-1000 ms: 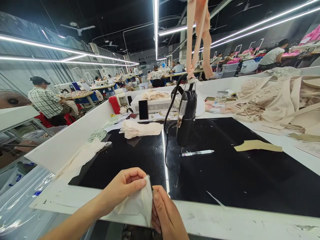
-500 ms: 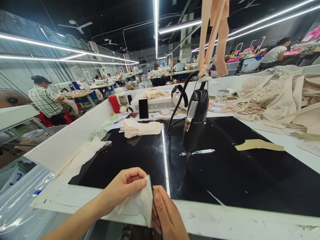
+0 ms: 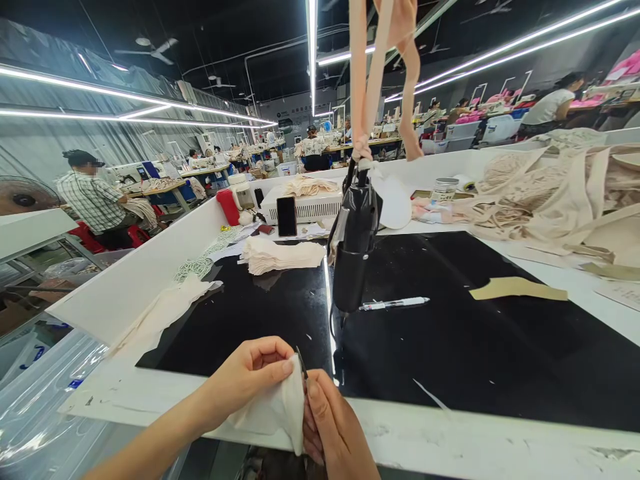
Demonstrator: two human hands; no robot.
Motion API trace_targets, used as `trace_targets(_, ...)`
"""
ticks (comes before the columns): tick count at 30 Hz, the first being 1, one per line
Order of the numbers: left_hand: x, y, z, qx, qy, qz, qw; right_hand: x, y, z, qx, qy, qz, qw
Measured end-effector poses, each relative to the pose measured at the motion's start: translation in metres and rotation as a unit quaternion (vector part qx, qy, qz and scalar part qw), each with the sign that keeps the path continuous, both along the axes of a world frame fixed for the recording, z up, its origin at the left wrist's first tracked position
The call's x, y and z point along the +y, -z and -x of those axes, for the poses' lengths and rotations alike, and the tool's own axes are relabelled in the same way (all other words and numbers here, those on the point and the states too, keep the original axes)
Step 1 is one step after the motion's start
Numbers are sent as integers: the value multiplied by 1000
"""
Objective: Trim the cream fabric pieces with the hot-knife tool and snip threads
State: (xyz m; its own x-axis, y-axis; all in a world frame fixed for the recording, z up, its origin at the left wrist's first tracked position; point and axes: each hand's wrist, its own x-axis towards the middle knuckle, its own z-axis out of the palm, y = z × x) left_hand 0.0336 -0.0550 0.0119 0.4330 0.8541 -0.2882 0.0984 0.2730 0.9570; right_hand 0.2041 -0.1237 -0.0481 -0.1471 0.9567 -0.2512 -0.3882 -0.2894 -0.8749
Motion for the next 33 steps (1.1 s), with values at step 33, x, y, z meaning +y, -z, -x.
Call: trace_targets(33, 12, -3, 17, 115, 103, -25, 988, 4, -2, -41, -282, -59, -159, 944)
